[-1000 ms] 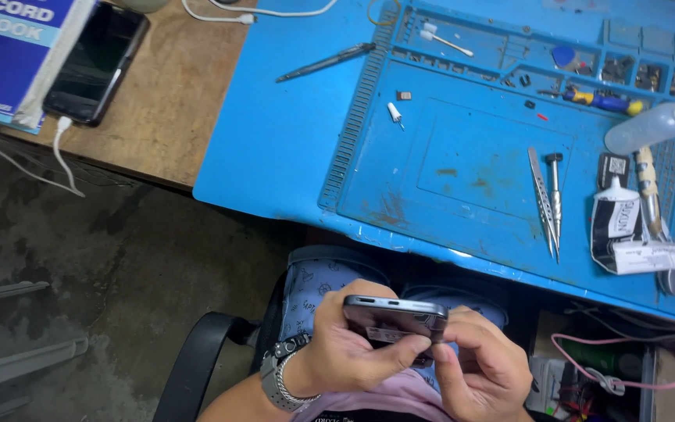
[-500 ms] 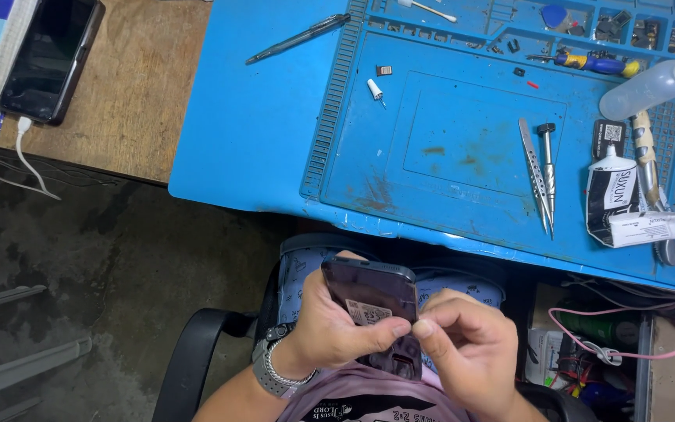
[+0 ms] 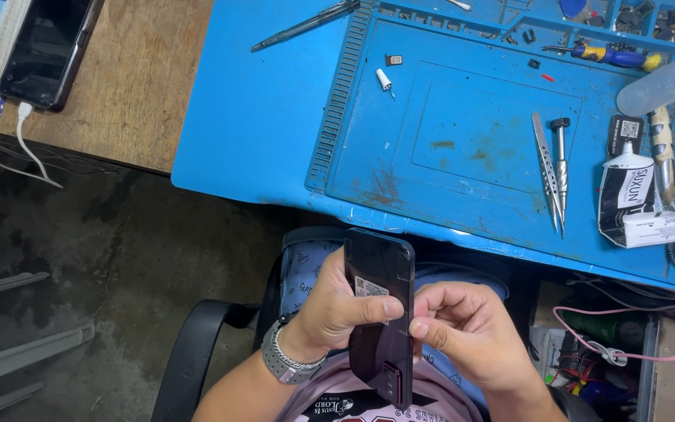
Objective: The person handles a mobile phone, using their hands to press along the edges of the back panel and then peeling a clear protective film from the camera lens and rear body.
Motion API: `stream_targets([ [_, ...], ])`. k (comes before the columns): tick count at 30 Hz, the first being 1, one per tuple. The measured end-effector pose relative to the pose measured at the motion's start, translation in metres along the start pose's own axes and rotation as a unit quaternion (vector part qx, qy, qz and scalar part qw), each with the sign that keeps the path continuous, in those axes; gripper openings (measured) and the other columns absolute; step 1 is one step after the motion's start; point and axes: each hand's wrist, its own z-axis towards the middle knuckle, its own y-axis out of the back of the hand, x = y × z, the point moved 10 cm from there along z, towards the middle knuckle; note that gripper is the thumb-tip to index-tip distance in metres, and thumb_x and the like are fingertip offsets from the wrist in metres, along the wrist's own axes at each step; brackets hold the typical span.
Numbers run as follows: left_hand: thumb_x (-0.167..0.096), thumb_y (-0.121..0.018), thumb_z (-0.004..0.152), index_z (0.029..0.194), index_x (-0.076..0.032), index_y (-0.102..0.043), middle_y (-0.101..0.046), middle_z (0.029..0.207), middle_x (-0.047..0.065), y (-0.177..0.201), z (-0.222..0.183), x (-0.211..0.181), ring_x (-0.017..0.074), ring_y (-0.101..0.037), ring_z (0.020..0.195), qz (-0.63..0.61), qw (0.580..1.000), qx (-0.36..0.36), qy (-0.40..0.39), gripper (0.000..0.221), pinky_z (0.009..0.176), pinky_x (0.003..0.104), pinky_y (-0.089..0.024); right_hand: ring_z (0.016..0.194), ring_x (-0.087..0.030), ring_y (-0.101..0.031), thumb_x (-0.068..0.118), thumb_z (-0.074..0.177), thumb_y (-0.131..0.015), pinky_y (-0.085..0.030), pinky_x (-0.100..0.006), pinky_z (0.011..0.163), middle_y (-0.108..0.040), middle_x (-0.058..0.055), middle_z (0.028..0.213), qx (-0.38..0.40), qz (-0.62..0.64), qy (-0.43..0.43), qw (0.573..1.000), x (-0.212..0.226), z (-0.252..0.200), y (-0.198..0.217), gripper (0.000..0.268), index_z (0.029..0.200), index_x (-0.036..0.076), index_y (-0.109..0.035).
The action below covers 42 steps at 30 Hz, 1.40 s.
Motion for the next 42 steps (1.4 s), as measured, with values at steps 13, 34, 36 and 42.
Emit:
stream_targets([
  [13,-0.031,-0.083,0.082,0.101,-0.009,-0.064,-0.068,0.08,0.001,0.015,-0.015,-0.012,0.0136,-0.064,0.073,0.222,0.973,-0.059,0.025,0.035,0.071,0.03,-0.053,0.068,-0.015,-0.074,-0.01,0.077,-0.084,-0.063,-0.026,0.065,-0.075,-0.012,0.079,-0.037,-0.003,-0.064,0.997,-0.043,-0.006,0.023,0.02,0.092,-0.004,-0.072],
  [34,-0.015,-0.05,0.103,0.136,-0.01,-0.065,-0.065,0.141,0.011,0.099,0.105,0.147,0.0253,-0.058,0.134,0.454,0.882,0.051,0.117,0.036,0.119,0.039,-0.04,0.098,-0.023,-0.077,0.012,0.092,-0.074,-0.065,-0.035,0.087,-0.078,-0.017,0.113,0.013,0.041,-0.028,0.999,-0.123,-0.077,0.053,0.032,0.119,-0.006,-0.07],
  [36,-0.015,-0.051,0.103,0.135,-0.01,-0.066,-0.065,0.139,0.011,0.097,0.103,0.144,0.0252,-0.059,0.133,0.463,0.875,0.062,0.129,0.036,0.118,0.039,-0.041,0.101,-0.023,-0.076,0.009,0.093,-0.073,-0.065,-0.034,0.088,-0.077,-0.017,0.114,0.036,0.059,-0.067,0.995,-0.134,-0.08,0.045,0.031,0.12,-0.007,-0.069],
  [42,-0.016,-0.052,0.102,0.134,-0.009,-0.066,-0.067,0.137,0.011,0.085,0.095,0.148,0.0248,-0.06,0.13,0.486,0.854,0.092,0.163,0.036,0.116,0.038,-0.043,0.097,-0.015,-0.074,0.017,0.092,-0.074,-0.063,-0.027,0.083,-0.078,-0.011,0.113,0.042,0.03,-0.063,0.997,-0.132,-0.076,0.045,0.034,0.12,-0.003,-0.071],
])
